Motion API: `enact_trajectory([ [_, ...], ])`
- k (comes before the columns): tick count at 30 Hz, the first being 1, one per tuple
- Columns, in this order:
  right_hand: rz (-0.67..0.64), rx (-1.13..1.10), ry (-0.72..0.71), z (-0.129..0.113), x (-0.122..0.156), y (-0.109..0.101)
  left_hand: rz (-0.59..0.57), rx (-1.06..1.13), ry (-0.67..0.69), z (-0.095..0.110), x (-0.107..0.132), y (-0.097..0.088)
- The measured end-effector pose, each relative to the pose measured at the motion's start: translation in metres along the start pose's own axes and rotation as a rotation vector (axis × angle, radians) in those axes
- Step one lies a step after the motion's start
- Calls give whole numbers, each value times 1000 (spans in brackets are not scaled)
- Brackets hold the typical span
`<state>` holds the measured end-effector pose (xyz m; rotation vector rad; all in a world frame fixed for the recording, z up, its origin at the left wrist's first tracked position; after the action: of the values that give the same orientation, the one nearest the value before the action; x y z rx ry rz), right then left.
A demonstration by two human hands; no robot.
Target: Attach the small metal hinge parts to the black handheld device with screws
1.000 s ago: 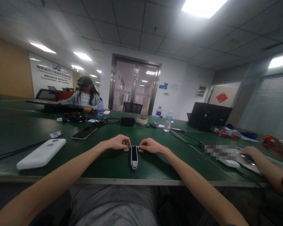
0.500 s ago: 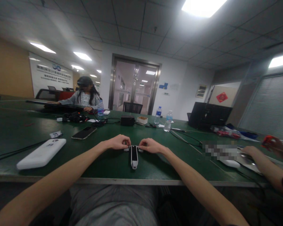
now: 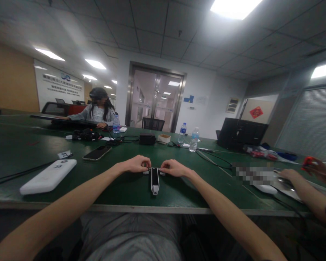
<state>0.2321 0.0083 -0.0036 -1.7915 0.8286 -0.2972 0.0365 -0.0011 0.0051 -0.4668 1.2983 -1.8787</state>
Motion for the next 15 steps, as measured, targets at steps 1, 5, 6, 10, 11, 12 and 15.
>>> enact_trajectory([
  [1,-1,2,0,0,0,0,-1,-2,2,-1,0,0],
  [5,0,15,-4,-1,0,0,-1,-11,-3,-3,-1,2],
  [6,1,21,-4,-1,0,0,-1,-15,-4,-3,-1,2],
  [10,9,35,-14,-1,-1,1,1,-29,3,-2,-1,3],
  [11,7,33,-17,-1,-1,1,0,-30,4,-2,-1,3],
  [12,7,33,-18,-1,-1,1,-2,-32,6,-1,-1,2],
  [15,4,33,-16,-1,-1,1,4,-41,16,1,0,2],
])
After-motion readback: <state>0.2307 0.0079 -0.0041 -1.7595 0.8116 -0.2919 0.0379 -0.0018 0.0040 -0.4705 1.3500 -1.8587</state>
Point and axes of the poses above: each hand's wrist, its own x-axis away from the middle knuckle, its own y-axis out of the palm, z = x × y, the point moved 4 cm from there along -x, towards the middle knuckle, and after that the axes turned 5 degrees about -y, right-handed, at the moved point
